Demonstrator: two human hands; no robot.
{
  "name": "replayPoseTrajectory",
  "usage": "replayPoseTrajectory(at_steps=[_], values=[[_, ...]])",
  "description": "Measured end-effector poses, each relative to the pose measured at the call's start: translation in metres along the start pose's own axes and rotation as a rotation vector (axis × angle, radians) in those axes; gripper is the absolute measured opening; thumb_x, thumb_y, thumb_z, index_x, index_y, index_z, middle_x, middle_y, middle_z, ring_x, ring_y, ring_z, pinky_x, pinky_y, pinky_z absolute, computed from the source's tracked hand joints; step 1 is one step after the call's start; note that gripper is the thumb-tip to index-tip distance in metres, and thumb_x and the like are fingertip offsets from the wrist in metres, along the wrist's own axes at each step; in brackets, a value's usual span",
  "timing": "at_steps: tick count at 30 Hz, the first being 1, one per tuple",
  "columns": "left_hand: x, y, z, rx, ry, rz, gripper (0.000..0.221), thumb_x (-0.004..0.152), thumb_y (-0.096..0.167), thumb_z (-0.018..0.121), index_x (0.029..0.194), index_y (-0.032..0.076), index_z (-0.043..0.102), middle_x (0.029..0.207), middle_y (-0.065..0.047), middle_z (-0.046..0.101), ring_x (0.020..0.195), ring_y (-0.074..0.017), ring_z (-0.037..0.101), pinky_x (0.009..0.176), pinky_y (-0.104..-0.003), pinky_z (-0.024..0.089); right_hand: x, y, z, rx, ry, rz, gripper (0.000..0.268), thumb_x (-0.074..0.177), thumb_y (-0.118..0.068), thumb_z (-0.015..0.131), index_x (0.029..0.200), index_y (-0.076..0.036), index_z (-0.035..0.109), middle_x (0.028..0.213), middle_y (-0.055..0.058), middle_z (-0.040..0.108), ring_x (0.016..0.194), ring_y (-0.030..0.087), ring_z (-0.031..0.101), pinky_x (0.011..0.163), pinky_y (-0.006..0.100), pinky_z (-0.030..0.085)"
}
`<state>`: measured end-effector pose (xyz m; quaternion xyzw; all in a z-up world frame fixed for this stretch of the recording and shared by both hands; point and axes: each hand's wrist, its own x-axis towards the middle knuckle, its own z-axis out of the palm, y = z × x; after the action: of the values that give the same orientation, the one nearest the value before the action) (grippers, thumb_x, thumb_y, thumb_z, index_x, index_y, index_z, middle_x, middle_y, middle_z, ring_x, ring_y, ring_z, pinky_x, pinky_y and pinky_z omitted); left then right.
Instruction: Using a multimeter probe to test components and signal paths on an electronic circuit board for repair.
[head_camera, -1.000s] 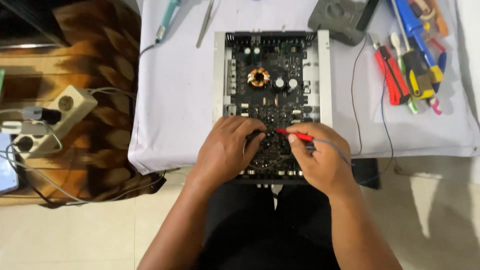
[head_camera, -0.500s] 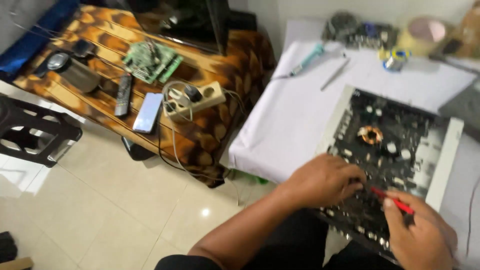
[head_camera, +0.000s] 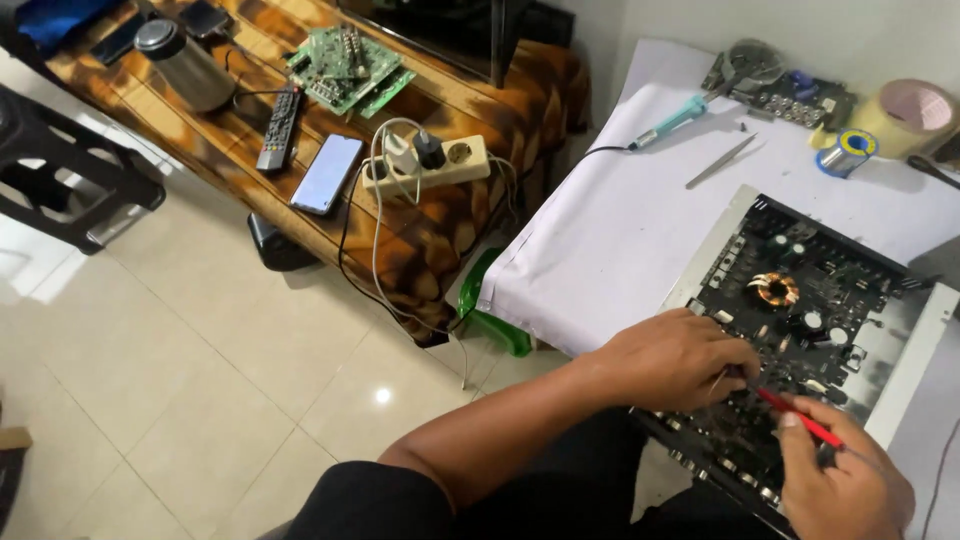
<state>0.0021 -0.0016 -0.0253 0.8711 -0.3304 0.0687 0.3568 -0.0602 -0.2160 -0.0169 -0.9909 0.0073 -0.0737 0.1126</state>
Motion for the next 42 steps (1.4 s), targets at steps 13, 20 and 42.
replayPoseTrajectory(at_steps=[13, 20, 42], values=[[-0.002, -0.008, -0.008, -0.161, 0.112, 0.167, 0.020, 0.095, 0.036, 0.068, 0.113, 0.027, 0.072, 0.102, 0.001, 0.079, 0.091, -0.0250, 0.074, 0.081, -0.038, 0.054, 0.008, 0.009, 0.012, 0.494, 0.166, -0.306, 0.024, 0.103, -0.010, 0.068, 0.125, -0.006, 0.076, 0.121, 0.011, 0.074, 0.112, 0.023, 0.069, 0.103, 0.034, 0.050], [-0.003, 0.005, -0.020, -0.093, -0.007, 0.090, 0.025, 0.093, 0.037, 0.068, 0.116, 0.032, 0.074, 0.102, -0.003, 0.080, 0.090, -0.0288, 0.073, 0.080, -0.040, 0.052, 0.019, 0.008, 0.021, 0.478, 0.014, -0.217, 0.036, 0.083, -0.033, 0.080, 0.116, -0.020, 0.078, 0.112, 0.002, 0.079, 0.105, 0.020, 0.073, 0.094, 0.032, 0.053], [-0.097, -0.035, -0.041, -0.365, 0.540, -0.507, 0.021, 0.095, 0.033, 0.065, 0.102, 0.015, 0.075, 0.101, 0.000, 0.077, 0.099, -0.0164, 0.072, 0.087, -0.035, 0.055, 0.013, 0.008, 0.016, 0.658, 0.001, -0.098, 0.028, 0.091, -0.042, 0.072, 0.107, -0.019, 0.076, 0.112, -0.001, 0.076, 0.103, 0.018, 0.071, 0.092, 0.033, 0.053]])
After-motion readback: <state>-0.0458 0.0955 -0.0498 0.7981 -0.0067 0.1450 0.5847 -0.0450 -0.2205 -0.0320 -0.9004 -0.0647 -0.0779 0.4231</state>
